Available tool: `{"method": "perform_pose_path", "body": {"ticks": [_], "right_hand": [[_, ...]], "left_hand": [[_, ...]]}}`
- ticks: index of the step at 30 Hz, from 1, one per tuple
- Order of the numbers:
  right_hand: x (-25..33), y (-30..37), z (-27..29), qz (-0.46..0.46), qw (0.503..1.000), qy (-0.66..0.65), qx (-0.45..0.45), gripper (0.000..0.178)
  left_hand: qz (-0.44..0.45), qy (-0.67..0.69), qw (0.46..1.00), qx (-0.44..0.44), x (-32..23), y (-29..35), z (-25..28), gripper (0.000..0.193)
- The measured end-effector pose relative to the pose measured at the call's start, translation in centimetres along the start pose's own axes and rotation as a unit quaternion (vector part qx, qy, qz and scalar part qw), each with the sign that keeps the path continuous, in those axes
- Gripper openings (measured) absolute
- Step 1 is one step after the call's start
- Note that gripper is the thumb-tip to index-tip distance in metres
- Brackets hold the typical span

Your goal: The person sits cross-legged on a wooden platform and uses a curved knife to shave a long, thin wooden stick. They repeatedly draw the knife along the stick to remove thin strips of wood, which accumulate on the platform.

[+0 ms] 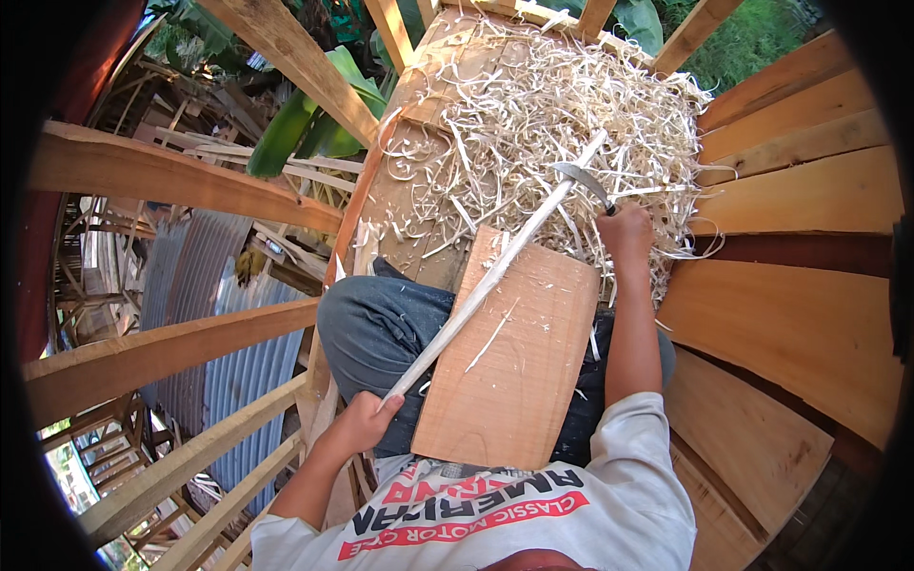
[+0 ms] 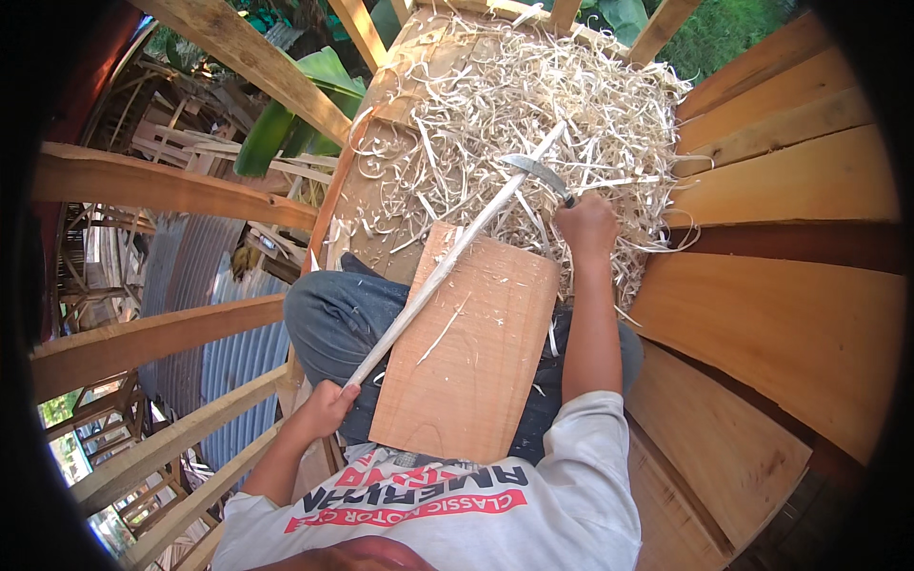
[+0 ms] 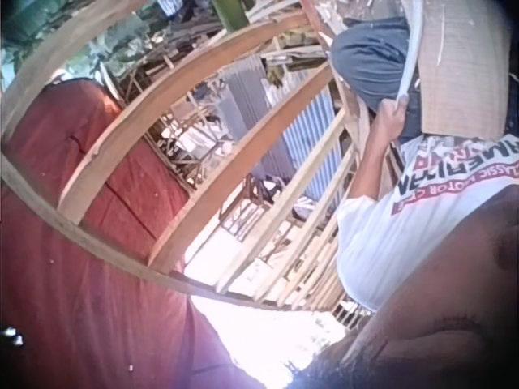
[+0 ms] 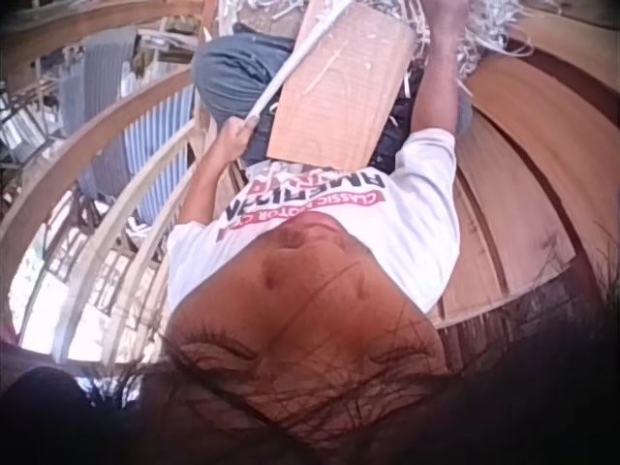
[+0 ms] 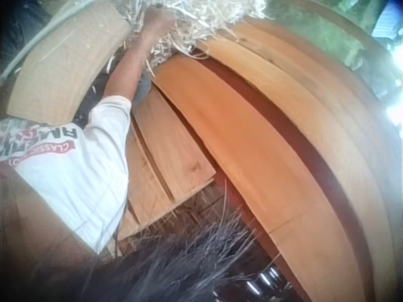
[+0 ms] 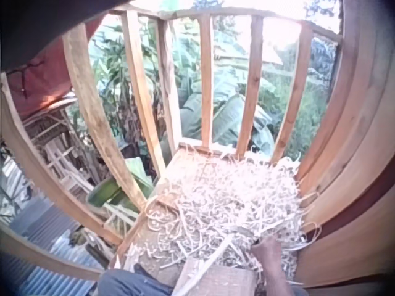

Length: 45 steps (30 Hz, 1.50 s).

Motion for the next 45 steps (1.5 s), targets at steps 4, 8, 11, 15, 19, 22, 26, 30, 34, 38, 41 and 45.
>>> {"method": "perform_pose_path", "body": {"ticks": [4, 8, 11, 15, 19, 22, 26, 30, 34, 38, 41, 45], "right_hand": [[-1.4, -1.2, -0.7, -0.029, 1.000, -0.010, -0.003, 0.027], [-1.4, -1.3, -0.9, -0.060, 0.998, -0.035, -0.008, 0.027], [-4.0, -1.7, -2.1, -0.117, 0.992, -0.040, -0.006, 0.032], [-9.2, -2.3, -2.4, -0.203, 0.966, -0.157, -0.033, 0.039], [-4.9, -0.7, -0.7, -0.075, 0.977, -0.191, -0.060, 0.031], [-0.7, 1.7, 0.4, 0.062, 0.982, -0.173, -0.041, 0.025], [0.9, 2.1, 0.3, 0.095, 0.992, -0.083, -0.018, 0.023], [-2.0, -1.2, 0.6, -0.028, 0.999, -0.026, 0.011, 0.028], [-2.5, -3.8, 2.2, -0.006, 0.999, 0.049, 0.015, 0.029], [-0.4, -7.0, 3.0, -0.034, 0.997, 0.061, 0.046, 0.033], [-6.4, -11.9, 2.5, -0.143, 0.989, 0.004, 0.041, 0.037], [-5.7, -11.3, 4.9, -0.083, 0.997, -0.009, -0.009, 0.036]], "left_hand": [[0.033, -0.016, 0.999, 0.026, 0.8, -0.4, 0.1, 0.060], [0.033, -0.004, 0.999, 0.028, 0.5, -0.3, 0.2, 0.060], [0.017, 0.006, 1.000, 0.020, 0.4, 0.0, 0.0, 0.061], [-0.006, -0.005, 1.000, 0.014, 0.6, -0.5, -0.1, 0.060], [0.001, -0.006, 1.000, 0.020, 0.8, -0.5, 0.2, 0.060], [0.013, 0.009, 1.000, 0.025, 1.2, -0.4, 0.1, 0.060], [0.007, 0.008, 1.000, 0.013, 0.9, -0.4, -0.1, 0.060], [0.012, -0.008, 1.000, 0.002, 0.9, -0.1, -0.3, 0.058], [0.029, -0.001, 0.999, 0.022, 0.3, -0.2, -0.1, 0.060], [0.059, 0.038, 0.997, 0.033, 0.3, -0.1, -0.1, 0.060], [0.008, -0.067, 0.996, 0.057, 0.0, -0.4, 0.7, 0.058], [0.027, -0.001, 0.999, 0.025, 1.0, -0.5, 0.2, 0.058]]}}
Point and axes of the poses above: each hand's wrist, its own y-axis away from the middle knuckle, its own z-axis out of the back of the hand, x = y × z, the point moved 2 cm from there along -y, towards the middle knuckle, and after that the axes turned 8 degrees about z, right-handed, at the moved point
